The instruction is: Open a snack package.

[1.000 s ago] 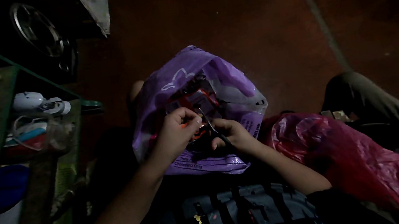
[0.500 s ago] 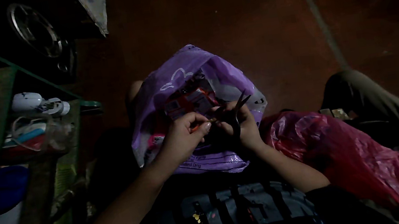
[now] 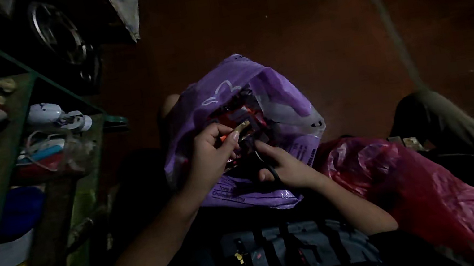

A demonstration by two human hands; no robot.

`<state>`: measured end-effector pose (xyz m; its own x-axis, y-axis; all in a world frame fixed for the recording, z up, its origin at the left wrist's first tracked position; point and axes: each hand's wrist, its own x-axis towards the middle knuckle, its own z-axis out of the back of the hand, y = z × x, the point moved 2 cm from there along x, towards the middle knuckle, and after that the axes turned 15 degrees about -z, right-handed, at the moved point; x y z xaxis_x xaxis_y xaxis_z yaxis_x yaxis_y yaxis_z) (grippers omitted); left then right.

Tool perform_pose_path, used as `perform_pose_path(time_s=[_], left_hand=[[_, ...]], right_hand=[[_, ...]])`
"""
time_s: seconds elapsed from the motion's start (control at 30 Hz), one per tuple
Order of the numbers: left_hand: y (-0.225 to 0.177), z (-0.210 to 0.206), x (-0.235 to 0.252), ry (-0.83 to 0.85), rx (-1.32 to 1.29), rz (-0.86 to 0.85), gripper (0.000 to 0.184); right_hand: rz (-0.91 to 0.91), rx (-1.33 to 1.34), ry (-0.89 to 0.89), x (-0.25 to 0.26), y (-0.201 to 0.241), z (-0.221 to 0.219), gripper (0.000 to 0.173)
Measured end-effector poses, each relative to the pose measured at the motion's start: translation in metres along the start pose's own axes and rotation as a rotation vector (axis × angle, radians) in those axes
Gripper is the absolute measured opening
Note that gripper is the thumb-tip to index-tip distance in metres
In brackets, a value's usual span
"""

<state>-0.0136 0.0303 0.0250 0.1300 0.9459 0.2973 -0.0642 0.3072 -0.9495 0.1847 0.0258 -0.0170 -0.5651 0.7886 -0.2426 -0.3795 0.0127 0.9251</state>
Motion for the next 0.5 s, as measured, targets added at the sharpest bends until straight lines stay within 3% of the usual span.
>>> perform_pose_path(time_s=[0.5], left_hand=[[-0.0072,-0.0058,-0.0002,0.08,0.069,0.07,0.001]], right_hand=[[0.047,0.109,-0.081,-0.0011,-0.0015,-0.0033,0.073]])
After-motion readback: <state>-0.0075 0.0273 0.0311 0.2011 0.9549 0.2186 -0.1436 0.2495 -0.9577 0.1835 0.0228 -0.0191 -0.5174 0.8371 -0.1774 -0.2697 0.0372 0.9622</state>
